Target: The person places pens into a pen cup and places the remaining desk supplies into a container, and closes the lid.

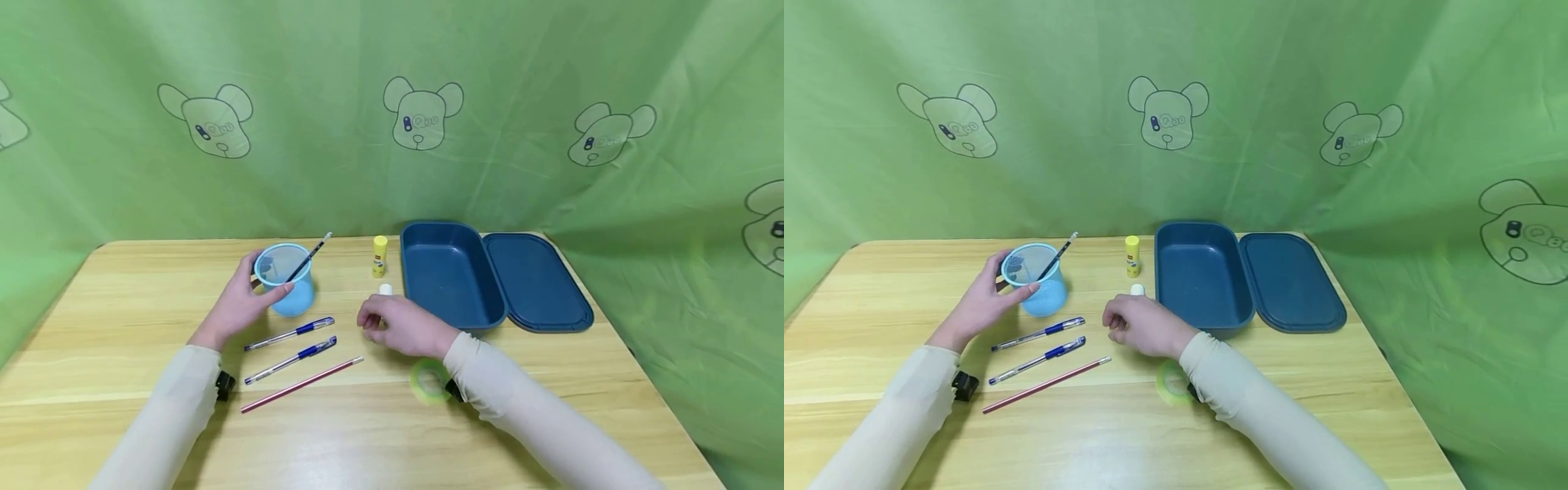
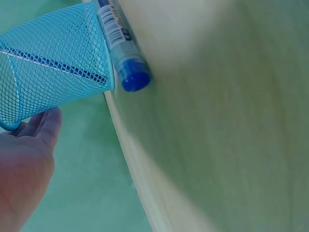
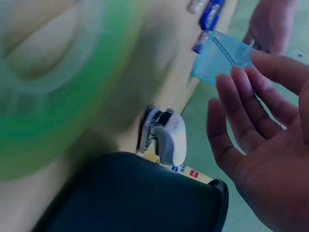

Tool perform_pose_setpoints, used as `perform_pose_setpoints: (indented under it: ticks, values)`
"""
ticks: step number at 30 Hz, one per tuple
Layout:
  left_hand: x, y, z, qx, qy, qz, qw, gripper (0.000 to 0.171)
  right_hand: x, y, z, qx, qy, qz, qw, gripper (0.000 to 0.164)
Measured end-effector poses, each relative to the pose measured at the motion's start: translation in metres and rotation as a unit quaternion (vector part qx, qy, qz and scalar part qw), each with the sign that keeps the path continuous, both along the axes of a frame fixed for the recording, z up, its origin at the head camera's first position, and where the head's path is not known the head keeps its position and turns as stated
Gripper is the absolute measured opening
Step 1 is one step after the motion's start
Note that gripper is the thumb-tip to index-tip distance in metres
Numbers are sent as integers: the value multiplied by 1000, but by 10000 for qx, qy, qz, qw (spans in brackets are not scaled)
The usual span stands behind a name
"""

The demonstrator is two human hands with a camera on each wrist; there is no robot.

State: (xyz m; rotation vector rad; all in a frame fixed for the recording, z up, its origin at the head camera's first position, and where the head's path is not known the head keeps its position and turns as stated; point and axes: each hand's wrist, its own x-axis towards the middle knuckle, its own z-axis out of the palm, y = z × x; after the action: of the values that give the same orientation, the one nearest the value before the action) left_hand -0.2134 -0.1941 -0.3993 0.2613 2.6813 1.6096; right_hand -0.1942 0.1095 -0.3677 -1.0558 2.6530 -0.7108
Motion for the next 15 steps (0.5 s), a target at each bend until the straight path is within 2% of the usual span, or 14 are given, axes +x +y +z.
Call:
perform_pose_setpoints:
  ticks: [4,15]
  values:
    - [0,0,-1,29,58,-47,10000,100,3,0,-7,462,128,264,9985,14]
    - [0,0,-2,116,17,-36,9999,99,7,-11,-22,1207,377,754,9891,15]
